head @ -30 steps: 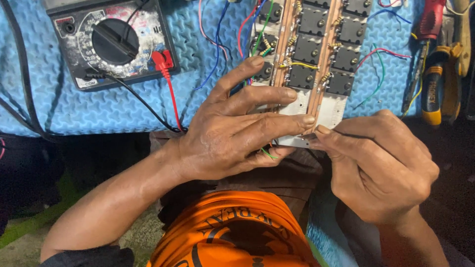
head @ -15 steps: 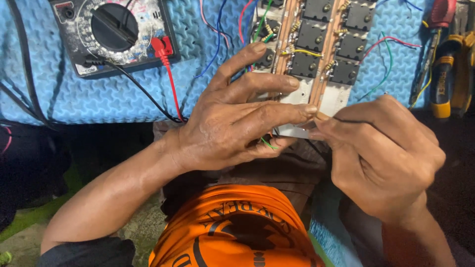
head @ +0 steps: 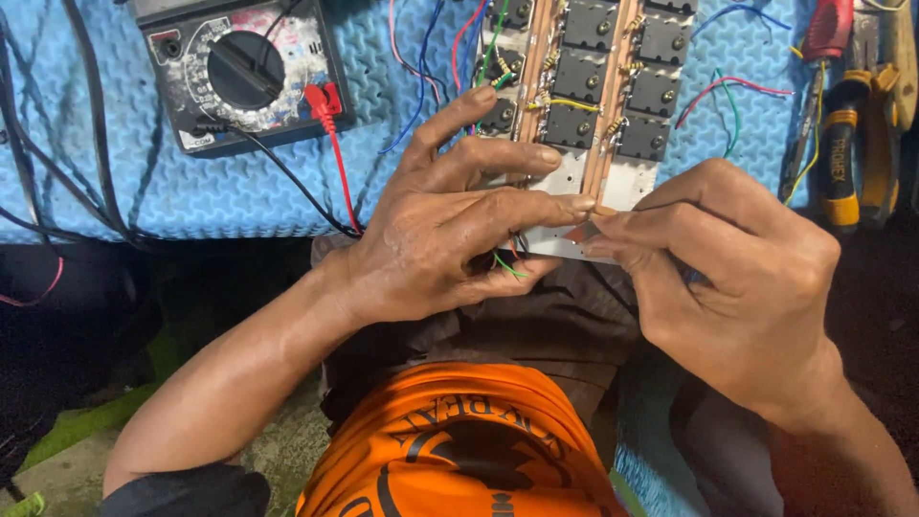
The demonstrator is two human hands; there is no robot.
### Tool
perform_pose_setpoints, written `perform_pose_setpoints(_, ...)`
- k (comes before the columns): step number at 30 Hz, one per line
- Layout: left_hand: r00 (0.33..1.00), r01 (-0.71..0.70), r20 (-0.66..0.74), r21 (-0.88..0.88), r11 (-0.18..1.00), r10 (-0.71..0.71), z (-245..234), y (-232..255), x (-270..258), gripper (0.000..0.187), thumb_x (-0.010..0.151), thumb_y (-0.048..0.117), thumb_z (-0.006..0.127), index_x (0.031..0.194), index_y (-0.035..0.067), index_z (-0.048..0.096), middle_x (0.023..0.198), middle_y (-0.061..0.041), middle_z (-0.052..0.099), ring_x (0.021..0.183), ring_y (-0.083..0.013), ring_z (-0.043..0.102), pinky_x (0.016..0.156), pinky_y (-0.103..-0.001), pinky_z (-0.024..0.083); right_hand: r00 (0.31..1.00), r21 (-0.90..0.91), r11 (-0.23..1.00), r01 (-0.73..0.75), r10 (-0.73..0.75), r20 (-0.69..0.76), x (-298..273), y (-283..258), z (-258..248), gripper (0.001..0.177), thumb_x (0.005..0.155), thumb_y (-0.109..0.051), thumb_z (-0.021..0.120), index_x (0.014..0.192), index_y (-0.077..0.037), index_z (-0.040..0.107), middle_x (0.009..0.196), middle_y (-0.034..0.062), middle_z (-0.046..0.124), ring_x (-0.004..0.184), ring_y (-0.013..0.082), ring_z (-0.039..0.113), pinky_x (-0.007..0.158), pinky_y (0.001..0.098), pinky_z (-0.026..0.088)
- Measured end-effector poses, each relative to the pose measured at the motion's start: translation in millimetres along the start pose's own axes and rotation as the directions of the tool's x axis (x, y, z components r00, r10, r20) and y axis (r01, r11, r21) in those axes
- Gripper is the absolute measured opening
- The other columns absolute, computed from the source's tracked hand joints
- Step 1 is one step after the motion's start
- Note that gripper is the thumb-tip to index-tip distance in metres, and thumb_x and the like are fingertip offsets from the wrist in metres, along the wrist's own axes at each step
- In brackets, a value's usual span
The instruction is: Soldering wires to a series of components mounted on a large heat sink.
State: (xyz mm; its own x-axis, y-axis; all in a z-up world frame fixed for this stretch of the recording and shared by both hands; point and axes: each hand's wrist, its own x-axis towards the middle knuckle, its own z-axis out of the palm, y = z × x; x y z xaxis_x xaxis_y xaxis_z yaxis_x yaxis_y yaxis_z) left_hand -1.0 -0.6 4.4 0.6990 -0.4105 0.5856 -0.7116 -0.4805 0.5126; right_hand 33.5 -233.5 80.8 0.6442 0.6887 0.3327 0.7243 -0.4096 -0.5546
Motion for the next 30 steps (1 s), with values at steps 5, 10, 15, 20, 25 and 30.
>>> perform_pose_setpoints(5,1.000,-0.010,-0.007,0.010,1.000,0.010,1,1,0,0.040,0.104,0.021,0.088,0.133,0.010,0.063,0.126,-0.011,0.067,0.130,-0.0288,0.064,0.125,-0.057,0.028,1.000,0.014,1.000,-0.003,0.003,-0.013,-1,6,2,0.015,0.092,0.023,0.078,0.087,0.009,0.073,0.084,0.0193,0.067,0.071,0.0260,0.063,0.067,0.0334,0.050)
perform_pose_setpoints(10,0.999,-0.027,-0.018,0.022,0.999,0.028,1,0,-1,0.032,0.108,0.026,0.074,0.134,0.011,0.062,0.126,-0.010,0.068,0.130,-0.0273,0.065,0.125,-0.057,0.028,1.000,0.028,0.999,0.027,-0.027,-0.006,2,15,2,0.021,0.093,0.021,0.072,0.085,0.001,0.076,0.081,0.0149,0.068,0.070,0.0232,0.065,0.067,0.0327,0.051)
perform_pose_setpoints(15,0.999,-0.025,-0.034,0.026,0.999,0.026,2,1,0,0.032,0.107,0.024,0.074,0.132,0.009,0.062,0.124,-0.013,0.068,0.127,-0.0275,0.065,0.124,-0.059,0.030,0.996,0.111,0.992,0.067,-0.073,0.052,12,21,-2,0.019,0.090,0.022,0.073,0.083,0.004,0.074,0.081,0.0141,0.072,0.073,0.0225,0.069,0.067,0.0302,0.053)
perform_pose_setpoints(20,0.999,-0.026,-0.041,0.034,0.999,0.027,1,1,1,0.032,0.105,0.024,0.076,0.132,0.011,0.063,0.123,-0.010,0.067,0.127,-0.0259,0.065,0.124,-0.059,0.032,0.982,0.238,0.964,0.117,-0.147,0.115,17,15,-5,0.023,0.090,0.015,0.063,0.075,0.000,0.072,0.074,0.0096,0.072,0.066,0.0195,0.069,0.062,0.0281,0.054)
perform_pose_setpoints(25,0.999,-0.033,-0.039,0.038,0.999,0.035,2,1,0,0.033,0.107,0.024,0.078,0.134,0.013,0.062,0.125,-0.008,0.068,0.129,-0.0260,0.064,0.125,-0.059,0.029,0.998,0.127,0.990,0.059,-0.056,-0.029,-12,14,-16,0.025,0.088,0.027,0.065,0.077,0.005,0.073,0.069,0.0147,0.068,0.066,0.0251,0.067,0.066,0.0341,0.054)
perform_pose_setpoints(30,0.998,-0.032,-0.054,0.035,0.999,0.034,3,1,-1,0.036,0.103,0.021,0.085,0.132,0.013,0.065,0.122,-0.004,0.070,0.127,-0.0238,0.065,0.124,-0.059,0.030,0.928,0.049,0.983,-0.174,0.181,-0.325,-66,34,-17,0.018,0.100,0.016,0.087,0.097,0.008,0.071,0.092,0.0241,0.065,0.087,0.0293,0.058,0.086,0.0399,0.043)
